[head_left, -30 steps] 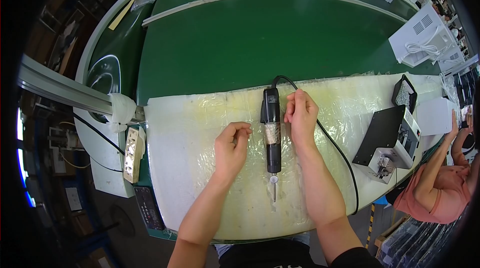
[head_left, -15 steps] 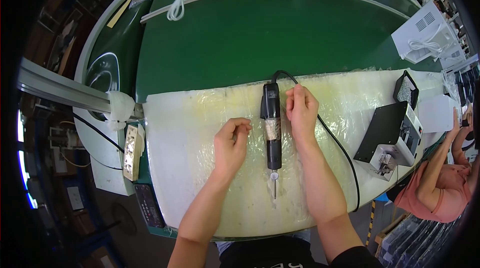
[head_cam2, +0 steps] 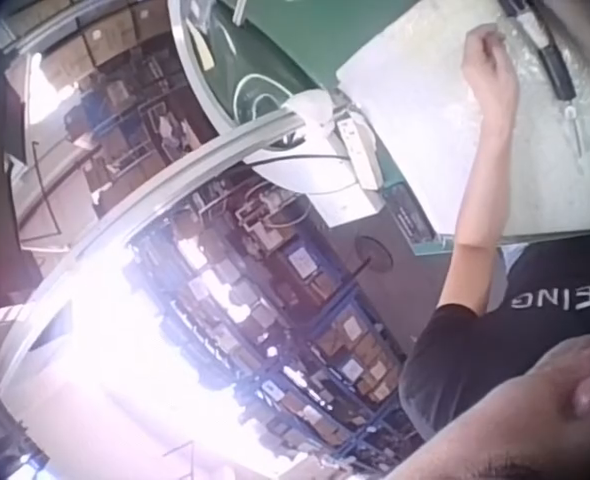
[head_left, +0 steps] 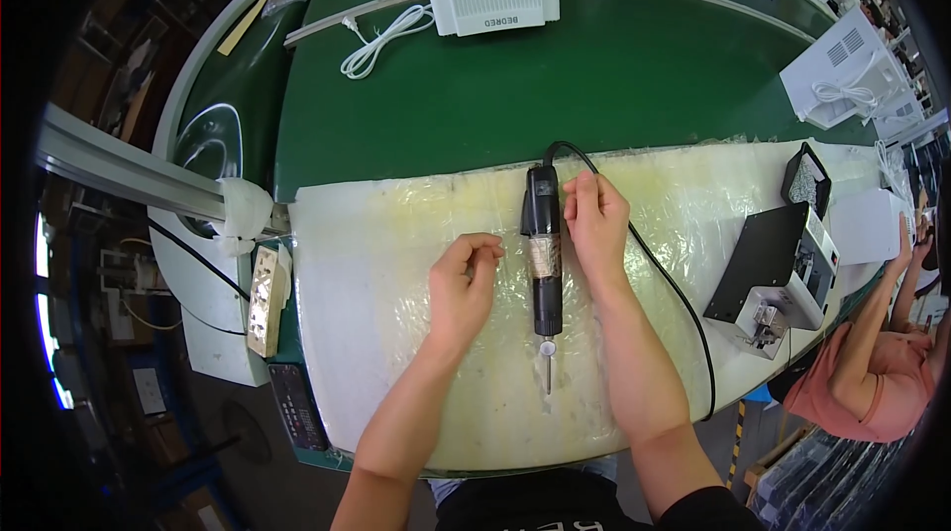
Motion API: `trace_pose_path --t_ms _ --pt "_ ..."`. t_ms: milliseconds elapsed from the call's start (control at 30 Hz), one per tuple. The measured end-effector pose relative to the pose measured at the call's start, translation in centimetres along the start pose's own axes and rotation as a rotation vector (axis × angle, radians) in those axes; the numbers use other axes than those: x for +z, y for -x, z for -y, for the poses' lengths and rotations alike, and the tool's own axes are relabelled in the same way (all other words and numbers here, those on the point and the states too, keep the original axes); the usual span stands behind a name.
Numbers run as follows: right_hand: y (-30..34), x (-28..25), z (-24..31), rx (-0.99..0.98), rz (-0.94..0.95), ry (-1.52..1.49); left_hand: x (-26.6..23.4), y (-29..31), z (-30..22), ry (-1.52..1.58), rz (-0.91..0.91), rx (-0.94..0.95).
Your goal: Assembling a white plastic housing for an electronic device using an electric screwdriver.
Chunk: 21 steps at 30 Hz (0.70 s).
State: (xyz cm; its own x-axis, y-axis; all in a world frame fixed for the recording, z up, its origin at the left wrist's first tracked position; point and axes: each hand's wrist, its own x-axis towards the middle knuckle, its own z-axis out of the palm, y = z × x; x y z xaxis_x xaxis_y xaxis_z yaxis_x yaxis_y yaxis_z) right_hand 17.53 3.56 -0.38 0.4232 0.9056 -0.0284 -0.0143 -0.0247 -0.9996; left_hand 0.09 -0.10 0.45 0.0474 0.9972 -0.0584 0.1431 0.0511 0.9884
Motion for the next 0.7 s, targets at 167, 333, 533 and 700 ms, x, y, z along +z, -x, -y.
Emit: trace_pose_path --t_ms 167,333,533,700 --pt "0.0 0.0 -0.1 0.006 0.004 -0.003 0.0 0.0 0.1 0.007 0.001 0.013" --pt "-0.1 -0.1 -0.5 -0.006 0.034 0.010 0.1 0.0 0.1 0.006 -0.006 -0.005" --pt "0.1 -0.1 0.6 0.061 0.022 0.027 0.1 0.0 0.1 0.011 -0.005 0.008" --pt "1.3 0.0 1.6 -0.066 0.044 0.534 0.1 0.0 0.0 0.009 -0.002 0.001"
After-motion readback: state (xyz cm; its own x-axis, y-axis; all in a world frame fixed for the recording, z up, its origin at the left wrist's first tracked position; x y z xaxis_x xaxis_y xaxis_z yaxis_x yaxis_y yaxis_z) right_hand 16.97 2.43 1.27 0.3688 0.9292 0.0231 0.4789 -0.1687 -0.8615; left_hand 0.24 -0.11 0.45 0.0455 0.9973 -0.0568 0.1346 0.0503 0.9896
